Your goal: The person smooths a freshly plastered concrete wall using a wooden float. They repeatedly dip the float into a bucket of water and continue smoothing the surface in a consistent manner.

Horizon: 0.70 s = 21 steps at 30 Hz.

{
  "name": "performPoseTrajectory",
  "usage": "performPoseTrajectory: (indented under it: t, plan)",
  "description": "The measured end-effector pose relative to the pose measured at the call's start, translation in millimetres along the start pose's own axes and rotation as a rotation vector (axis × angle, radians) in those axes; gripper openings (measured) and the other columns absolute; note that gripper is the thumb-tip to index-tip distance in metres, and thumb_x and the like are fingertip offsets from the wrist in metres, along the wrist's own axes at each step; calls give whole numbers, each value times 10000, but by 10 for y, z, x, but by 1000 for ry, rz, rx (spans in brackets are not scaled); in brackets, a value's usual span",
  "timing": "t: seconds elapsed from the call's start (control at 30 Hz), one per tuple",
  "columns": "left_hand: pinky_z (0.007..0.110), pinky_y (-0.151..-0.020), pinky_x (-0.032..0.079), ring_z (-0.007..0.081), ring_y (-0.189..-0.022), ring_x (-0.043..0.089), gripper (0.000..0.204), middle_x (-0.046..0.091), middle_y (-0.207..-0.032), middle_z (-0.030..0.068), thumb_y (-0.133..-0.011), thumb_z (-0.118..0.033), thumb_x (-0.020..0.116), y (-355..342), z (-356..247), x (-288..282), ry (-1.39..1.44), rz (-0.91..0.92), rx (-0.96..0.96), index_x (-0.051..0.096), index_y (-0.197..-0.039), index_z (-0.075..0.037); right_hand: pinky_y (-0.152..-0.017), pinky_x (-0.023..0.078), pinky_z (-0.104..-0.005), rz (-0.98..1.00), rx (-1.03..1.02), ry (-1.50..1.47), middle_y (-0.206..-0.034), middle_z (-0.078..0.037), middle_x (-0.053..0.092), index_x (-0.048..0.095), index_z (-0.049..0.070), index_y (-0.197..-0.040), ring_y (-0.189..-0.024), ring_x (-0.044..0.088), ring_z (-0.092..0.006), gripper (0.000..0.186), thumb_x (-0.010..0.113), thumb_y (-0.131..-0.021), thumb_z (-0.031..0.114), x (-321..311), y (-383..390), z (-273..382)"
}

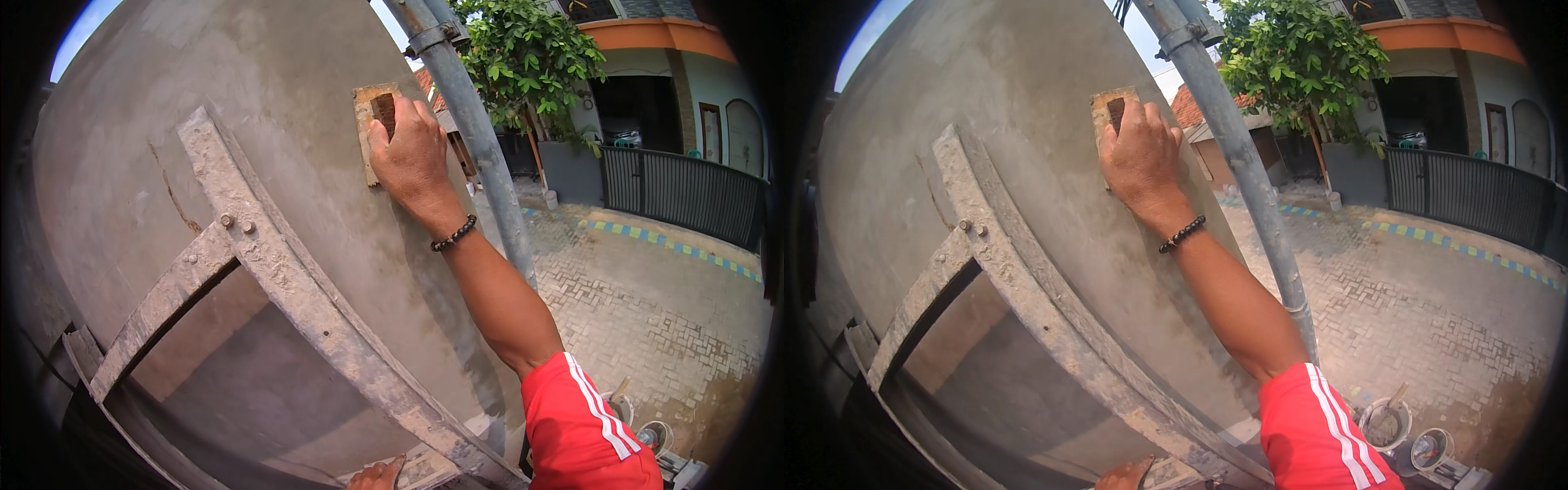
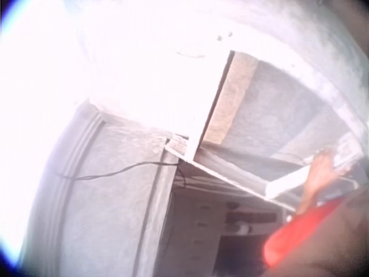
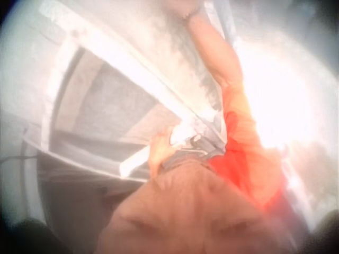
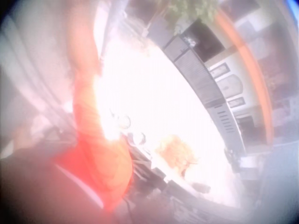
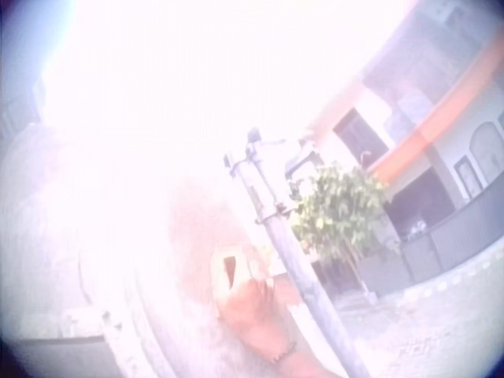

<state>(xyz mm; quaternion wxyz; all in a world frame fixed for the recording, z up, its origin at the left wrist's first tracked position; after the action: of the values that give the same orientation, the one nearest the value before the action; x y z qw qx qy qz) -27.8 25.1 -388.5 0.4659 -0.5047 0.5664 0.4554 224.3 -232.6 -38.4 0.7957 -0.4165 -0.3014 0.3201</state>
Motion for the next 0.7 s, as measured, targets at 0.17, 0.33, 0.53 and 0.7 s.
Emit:
performPoseTrajectory:
  t: [0.17,0.33,0.53,0.7]
  plan:
    - [518,-942,494,438,-1110,624,805,648,-1243,238,-751,-506,804,5,5,-17,20,-26,1,547,-1392,-93,-898,453,-499,-39,-52,33,-1036,-200,635,612,-39,-1166,-992,634,-364,353,664,-895,180,-34,159,-154]
    - [513,-940,498,446,-1099,625,822,636,-1268,242,-742,-488,814,-2,-25,-15,2,-46,21,536,-1405,-90,-880,413,-523,73,-26,41,-1059,-186,613,588,-22,-1214,-1003,639,-355,378,655,-905,186,45,-12,-23]
    - [516,-937,500,443,-1098,628,828,638,-1267,243,-755,-517,789,-24,-90,-81,17,-24,37,526,-1415,-92,-895,458,-514,-80,26,43,-1043,-212,632,603,-43,-1122,-989,630,-383,327,649,-899,193,-143,-15,-238]
    - [511,-944,500,432,-1115,626,827,638,-1278,234,-765,-556,766,1,-38,-52,29,5,-5,534,-1410,-94,-896,423,-547,111,-24,27,-1034,-194,630,589,-32,-1156,-980,652,-370,346,674,-891,173,62,134,17]
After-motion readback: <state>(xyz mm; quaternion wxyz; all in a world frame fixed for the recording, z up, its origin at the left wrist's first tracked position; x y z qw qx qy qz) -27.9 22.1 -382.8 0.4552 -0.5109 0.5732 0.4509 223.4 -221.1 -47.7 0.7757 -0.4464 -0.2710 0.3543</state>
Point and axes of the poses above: each hand's wrist, its own y-axis away from the middle knuckle, its own x-axis out of the palm, z = x × y, the point moved 10 cm from there along -y, towards the middle knuckle
